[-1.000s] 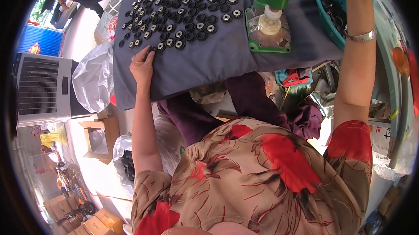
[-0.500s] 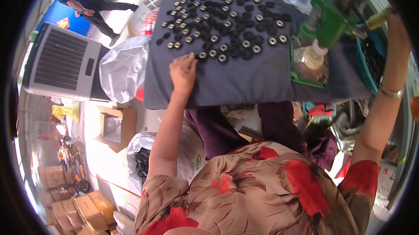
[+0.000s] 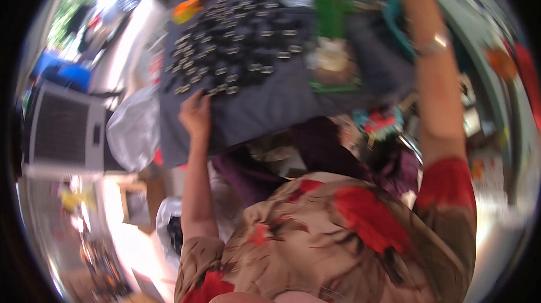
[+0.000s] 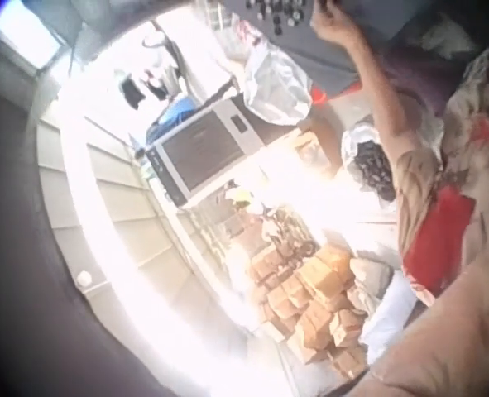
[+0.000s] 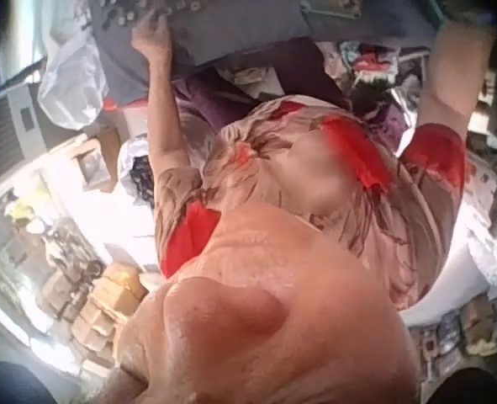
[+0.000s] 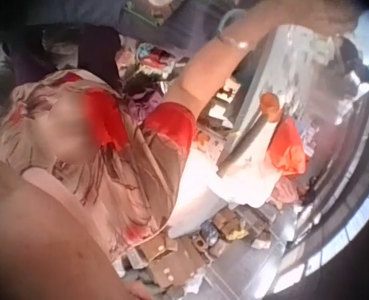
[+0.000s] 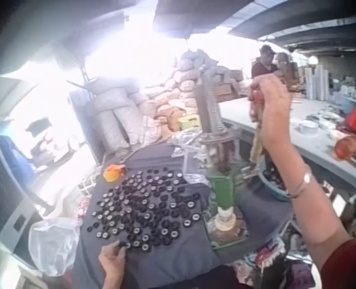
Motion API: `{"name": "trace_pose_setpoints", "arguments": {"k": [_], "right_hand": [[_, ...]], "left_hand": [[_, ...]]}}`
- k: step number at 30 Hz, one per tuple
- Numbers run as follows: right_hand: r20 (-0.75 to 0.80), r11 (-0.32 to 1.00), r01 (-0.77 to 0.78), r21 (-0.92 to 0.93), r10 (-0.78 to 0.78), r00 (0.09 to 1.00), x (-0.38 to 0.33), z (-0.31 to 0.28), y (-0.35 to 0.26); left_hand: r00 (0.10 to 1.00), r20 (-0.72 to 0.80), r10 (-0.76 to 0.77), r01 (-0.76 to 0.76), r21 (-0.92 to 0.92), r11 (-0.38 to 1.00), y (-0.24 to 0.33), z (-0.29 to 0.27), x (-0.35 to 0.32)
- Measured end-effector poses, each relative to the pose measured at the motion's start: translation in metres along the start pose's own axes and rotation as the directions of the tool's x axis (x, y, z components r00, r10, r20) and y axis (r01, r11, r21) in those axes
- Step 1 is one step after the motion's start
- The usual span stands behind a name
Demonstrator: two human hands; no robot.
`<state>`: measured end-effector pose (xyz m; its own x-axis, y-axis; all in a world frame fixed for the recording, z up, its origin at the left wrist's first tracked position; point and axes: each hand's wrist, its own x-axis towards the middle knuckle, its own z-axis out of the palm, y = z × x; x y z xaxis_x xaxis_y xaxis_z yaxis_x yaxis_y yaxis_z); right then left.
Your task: The person assembles small black and silver plastic components by hand, then presses them together using a manual press tool.
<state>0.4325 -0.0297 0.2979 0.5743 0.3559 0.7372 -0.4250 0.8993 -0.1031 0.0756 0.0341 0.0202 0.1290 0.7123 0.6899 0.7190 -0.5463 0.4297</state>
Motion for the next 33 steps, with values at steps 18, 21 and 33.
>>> {"name": "trace_pose_setpoints", "arguments": {"k": [18, 21, 33], "right_hand": [[0.202, 0.612, 0.264, -0.746, -0.17, 0.965, 0.014, -0.058, -0.077], [0.225, 0.59, 0.265, -0.762, -0.143, 0.964, 0.002, -0.055, -0.085], [0.388, 0.584, 0.377, -0.718, -0.114, 0.915, -0.107, -0.058, -0.137]], "left_hand": [[0.889, 0.342, 0.303, -0.086, -0.526, 0.846, 0.244, 0.134, 0.013], [0.906, 0.337, 0.255, -0.021, -0.567, 0.823, 0.243, 0.141, 0.01], [0.92, 0.339, 0.199, 0.039, -0.584, 0.811, 0.243, 0.144, 0.01]]}}
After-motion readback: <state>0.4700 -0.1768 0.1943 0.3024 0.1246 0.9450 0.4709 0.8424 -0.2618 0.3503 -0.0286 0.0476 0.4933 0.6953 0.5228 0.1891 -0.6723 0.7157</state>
